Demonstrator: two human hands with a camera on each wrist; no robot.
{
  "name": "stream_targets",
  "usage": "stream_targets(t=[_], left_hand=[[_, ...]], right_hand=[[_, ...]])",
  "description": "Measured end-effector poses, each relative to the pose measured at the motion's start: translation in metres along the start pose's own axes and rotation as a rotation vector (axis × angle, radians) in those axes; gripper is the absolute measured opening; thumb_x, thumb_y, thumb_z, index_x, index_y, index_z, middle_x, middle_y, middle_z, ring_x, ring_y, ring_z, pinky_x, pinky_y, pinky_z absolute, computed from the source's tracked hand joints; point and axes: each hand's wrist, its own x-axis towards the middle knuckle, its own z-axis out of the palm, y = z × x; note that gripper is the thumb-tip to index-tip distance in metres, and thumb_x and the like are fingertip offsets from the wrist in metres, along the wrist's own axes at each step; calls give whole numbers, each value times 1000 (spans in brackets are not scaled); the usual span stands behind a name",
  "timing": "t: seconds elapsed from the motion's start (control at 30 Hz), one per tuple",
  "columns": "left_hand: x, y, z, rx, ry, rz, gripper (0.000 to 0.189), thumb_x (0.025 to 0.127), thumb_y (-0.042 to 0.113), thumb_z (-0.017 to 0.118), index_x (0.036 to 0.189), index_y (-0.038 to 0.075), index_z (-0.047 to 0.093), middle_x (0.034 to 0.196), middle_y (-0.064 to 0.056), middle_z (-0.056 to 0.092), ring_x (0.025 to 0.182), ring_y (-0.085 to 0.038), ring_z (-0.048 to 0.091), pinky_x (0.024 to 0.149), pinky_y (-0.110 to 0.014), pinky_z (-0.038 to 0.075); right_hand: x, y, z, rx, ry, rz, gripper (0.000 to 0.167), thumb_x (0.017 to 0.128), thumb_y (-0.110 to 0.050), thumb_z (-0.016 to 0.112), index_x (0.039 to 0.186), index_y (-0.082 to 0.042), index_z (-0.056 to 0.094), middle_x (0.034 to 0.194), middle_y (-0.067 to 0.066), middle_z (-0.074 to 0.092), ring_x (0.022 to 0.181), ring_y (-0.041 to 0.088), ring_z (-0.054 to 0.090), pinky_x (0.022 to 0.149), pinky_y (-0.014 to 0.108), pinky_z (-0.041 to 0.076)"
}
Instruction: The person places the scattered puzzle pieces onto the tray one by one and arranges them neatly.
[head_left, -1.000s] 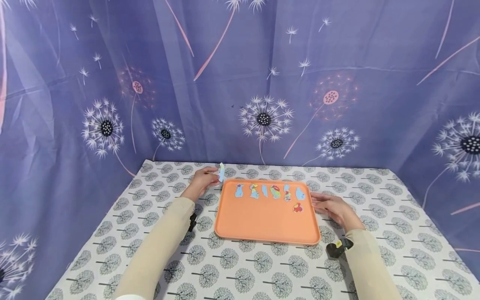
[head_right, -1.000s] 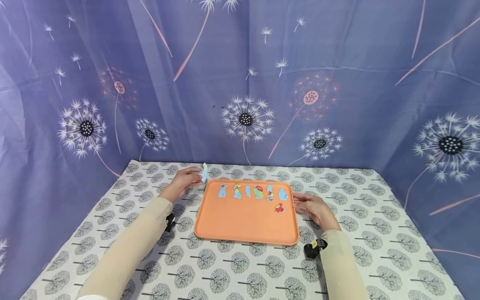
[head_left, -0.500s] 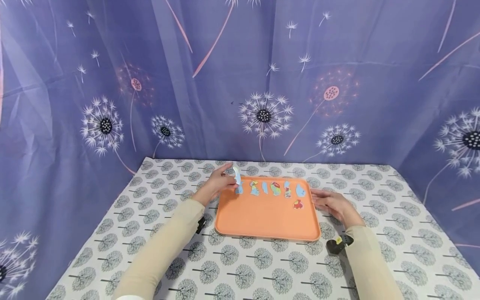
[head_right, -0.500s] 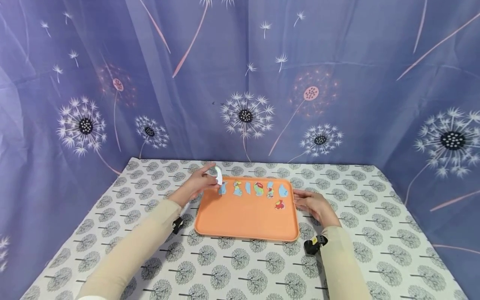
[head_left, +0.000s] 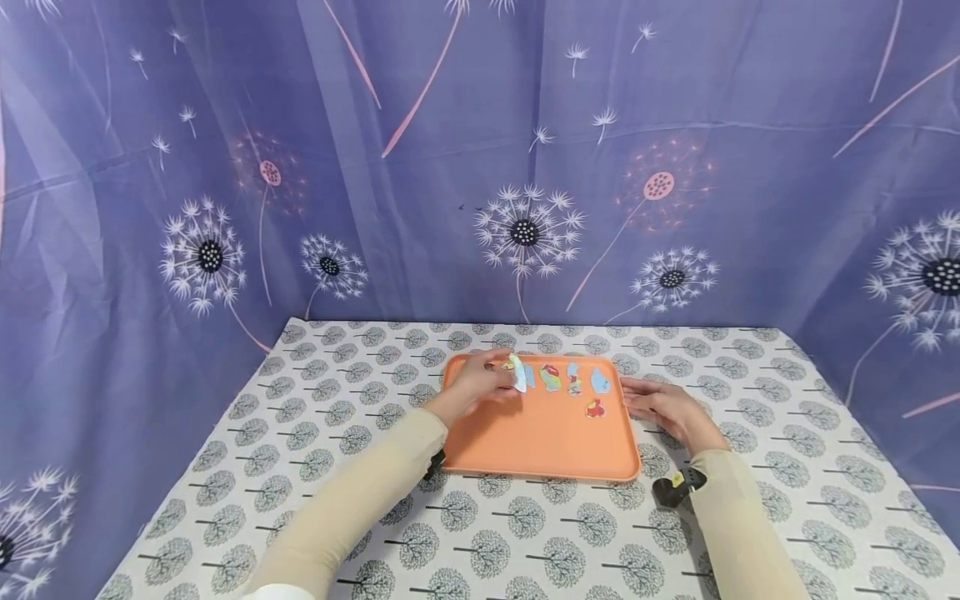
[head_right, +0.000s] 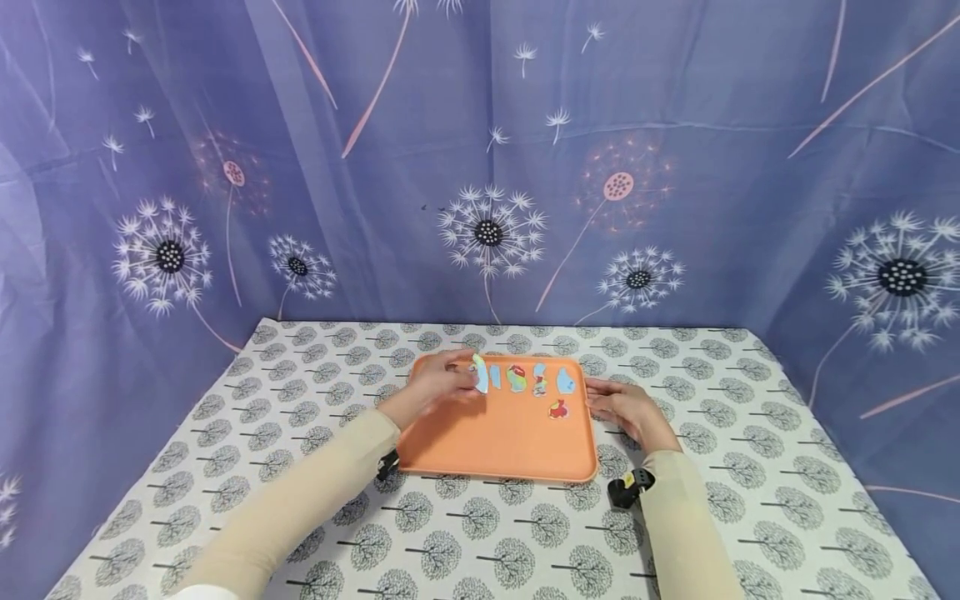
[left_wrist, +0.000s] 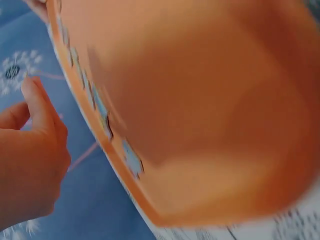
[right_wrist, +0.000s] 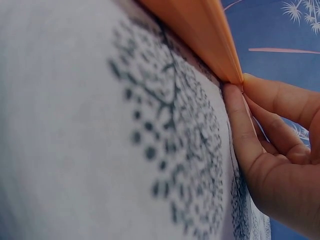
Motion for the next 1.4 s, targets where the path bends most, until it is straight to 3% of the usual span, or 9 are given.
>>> stream_targets(t=[0.13, 0.33, 0.57, 0.7, 0.93, 1.2, 1.4], left_hand=[[2, -2, 14, 5, 6, -13, 59, 84, -11, 62, 140, 3, 48, 97, -25, 65, 67, -21, 68, 75, -37, 60], [5, 0, 32, 28, 8, -54, 58, 84, -10, 63, 138, 6, 52, 85, -19, 69, 64, -22, 69, 65, -34, 61], [10, -7, 45, 86, 17, -80, 52, 83, -7, 67, 132, 7, 58, 86, -15, 69, 70, -22, 69, 65, -30, 61], [13, -10, 52, 120, -1, -96, 51, 83, -8, 68, 131, 6, 59, 95, -15, 67, 69, -20, 68, 64, -28, 61], [11, -12, 60, 168, -32, -112, 52, 83, -10, 68, 131, 4, 58, 133, -19, 53, 60, -17, 64, 63, -30, 61], [13, -19, 69, 215, -6, -122, 48, 80, -13, 69, 126, 2, 61, 131, -17, 56, 64, -20, 67, 62, -27, 61], [12, -21, 74, 218, 24, -120, 47, 79, -13, 70, 124, -1, 61, 127, -18, 58, 68, -23, 69, 61, -27, 61]], right_hand=[[2, 1, 0, -5, 21, 15, 63, 90, 4, 59, 145, 10, 28, 140, 24, 46, 96, 2, 61, 94, 25, 51], [2, 0, 1, -15, 27, 16, 64, 91, 3, 60, 146, 9, 29, 141, 25, 44, 95, 1, 60, 94, 25, 52], [1, 1, 1, -14, 24, 14, 64, 90, 3, 60, 145, 10, 29, 142, 26, 43, 94, 1, 61, 93, 25, 52], [1, 2, 1, -6, 27, 18, 64, 90, 4, 61, 145, 9, 29, 140, 25, 45, 95, 2, 61, 94, 26, 52], [1, -1, 0, -4, 32, 15, 64, 89, 5, 60, 145, 10, 29, 139, 26, 46, 94, 3, 62, 93, 25, 53], [0, -2, 0, 19, 35, 24, 64, 90, 5, 59, 145, 10, 27, 139, 24, 47, 94, 3, 62, 93, 26, 53], [0, -2, 1, 43, 25, 22, 66, 89, 7, 60, 145, 11, 26, 130, 19, 56, 93, 5, 63, 92, 26, 53]])
